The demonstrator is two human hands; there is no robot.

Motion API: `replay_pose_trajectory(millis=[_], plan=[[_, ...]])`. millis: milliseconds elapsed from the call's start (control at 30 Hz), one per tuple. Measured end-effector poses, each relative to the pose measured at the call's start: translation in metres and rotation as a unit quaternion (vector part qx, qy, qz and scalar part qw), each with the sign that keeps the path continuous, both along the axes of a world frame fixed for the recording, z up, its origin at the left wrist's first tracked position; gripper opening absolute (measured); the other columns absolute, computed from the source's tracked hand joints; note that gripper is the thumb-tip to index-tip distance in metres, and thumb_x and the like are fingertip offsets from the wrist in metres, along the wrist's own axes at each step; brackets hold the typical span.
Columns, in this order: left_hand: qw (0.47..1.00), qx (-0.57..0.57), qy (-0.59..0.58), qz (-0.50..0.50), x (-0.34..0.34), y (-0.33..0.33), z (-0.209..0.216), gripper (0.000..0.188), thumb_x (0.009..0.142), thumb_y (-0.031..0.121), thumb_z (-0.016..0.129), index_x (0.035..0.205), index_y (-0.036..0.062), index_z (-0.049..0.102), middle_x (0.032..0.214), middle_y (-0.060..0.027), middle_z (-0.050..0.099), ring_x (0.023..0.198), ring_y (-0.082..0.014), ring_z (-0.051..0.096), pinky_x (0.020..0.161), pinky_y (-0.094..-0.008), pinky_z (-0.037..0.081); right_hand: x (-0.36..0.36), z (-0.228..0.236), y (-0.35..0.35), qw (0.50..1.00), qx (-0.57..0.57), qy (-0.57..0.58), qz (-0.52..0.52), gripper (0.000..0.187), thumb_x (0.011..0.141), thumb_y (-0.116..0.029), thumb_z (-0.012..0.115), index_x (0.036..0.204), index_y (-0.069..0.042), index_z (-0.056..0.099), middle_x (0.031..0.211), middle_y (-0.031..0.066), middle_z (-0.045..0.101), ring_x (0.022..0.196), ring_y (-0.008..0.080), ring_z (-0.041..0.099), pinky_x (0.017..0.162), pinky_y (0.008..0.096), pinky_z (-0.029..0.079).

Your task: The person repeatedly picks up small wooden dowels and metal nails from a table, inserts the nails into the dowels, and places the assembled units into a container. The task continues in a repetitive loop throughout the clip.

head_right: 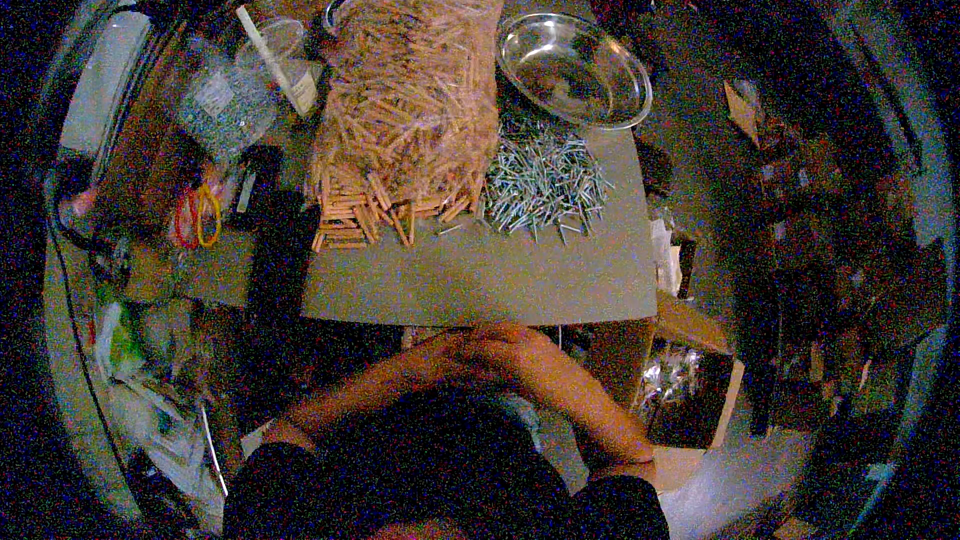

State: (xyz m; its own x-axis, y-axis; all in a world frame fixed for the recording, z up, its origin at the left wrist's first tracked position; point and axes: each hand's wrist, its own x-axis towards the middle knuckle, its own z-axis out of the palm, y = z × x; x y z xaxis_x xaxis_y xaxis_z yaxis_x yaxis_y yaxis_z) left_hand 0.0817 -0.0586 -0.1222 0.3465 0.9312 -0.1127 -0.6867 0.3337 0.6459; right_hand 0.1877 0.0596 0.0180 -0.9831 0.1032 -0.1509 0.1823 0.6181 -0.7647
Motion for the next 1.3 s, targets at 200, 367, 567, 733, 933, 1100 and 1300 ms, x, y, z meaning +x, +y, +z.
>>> replay_pose_trajectory(millis=[200,367,567,733,933,1100,1300], plan=[[0.923,0.185,0.308,0.139,-0.013,-0.006,0.054,0.049,0.081,0.026,0.067,0.119,0.0032,0.046,0.105,-0.0085,0.058,0.094,-0.0209,0.057,0.083,-0.0334,0.046,0.009,0.013,0.002,0.981,0.154,0.101,0.066,0.026,0.066,-0.006,0.071,0.091,-0.009,0.065,0.103,0.0108,0.058,0.094,0.0296,0.056,0.079,0.0393,0.048],[0.796,0.200,0.505,0.267,-0.016,-0.016,0.070,0.032,0.082,0.017,0.063,0.108,0.0018,0.051,0.101,-0.0157,0.058,0.093,-0.0310,0.058,0.081,-0.0355,0.046,0.020,0.011,0.002,0.987,0.053,0.136,-0.063,0.019,0.066,-0.004,0.072,0.081,-0.007,0.062,0.095,0.0101,0.060,0.087,0.0276,0.059,0.073,0.0366,0.049],[0.724,0.243,0.547,0.343,-0.012,-0.013,0.072,0.012,0.081,0.011,0.060,0.088,0.0016,0.055,0.088,-0.0158,0.058,0.081,-0.0334,0.057,0.072,-0.0391,0.046,0.017,0.002,-0.001,0.981,0.098,0.148,-0.083,0.020,0.066,-0.004,0.072,0.081,-0.006,0.058,0.084,0.0107,0.059,0.078,0.0286,0.058,0.066,0.0350,0.048],[0.731,0.254,0.528,0.350,-0.006,-0.010,0.074,0.009,0.082,0.009,0.058,0.087,0.0016,0.054,0.085,-0.0150,0.057,0.075,-0.0323,0.056,0.069,-0.0397,0.046,0.026,-0.004,-0.001,0.979,0.086,0.173,-0.065,0.018,0.067,-0.001,0.069,0.078,-0.005,0.055,0.079,0.0114,0.054,0.075,0.0300,0.053,0.066,0.0365,0.046],[0.767,0.209,0.529,0.298,0.001,-0.003,0.067,0.009,0.085,0.009,0.054,0.090,0.0014,0.055,0.085,-0.0145,0.057,0.079,-0.0332,0.057,0.069,-0.0396,0.047,0.065,0.000,0.017,0.975,0.115,0.087,-0.170,0.014,0.068,0.000,0.065,0.075,-0.004,0.054,0.076,0.0115,0.052,0.073,0.0293,0.052,0.064,0.0355,0.043],[0.691,0.256,0.666,0.113,0.010,-0.005,-0.042,0.021,0.089,0.015,0.050,0.105,0.0019,0.055,0.094,-0.0186,0.056,0.092,-0.0314,0.057,0.075,-0.0402,0.047,0.163,0.013,0.053,0.865,0.241,-0.062,-0.435,0.008,0.074,-0.005,0.062,0.077,0.001,0.057,0.076,0.0144,0.057,0.064,0.0247,0.056,0.058,0.0351,0.044],[0.787,0.044,0.612,0.069,0.021,0.008,-0.106,0.045,0.093,0.029,0.041,0.131,0.0051,0.039,0.124,-0.0215,0.046,0.112,-0.0359,0.047,0.097,-0.0435,0.035,0.187,0.019,0.063,0.796,0.332,-0.215,-0.458,0.019,0.074,-0.011,0.064,0.090,-0.003,0.056,0.087,0.0160,0.059,0.078,0.0320,0.059,0.067,0.0393,0.047]])
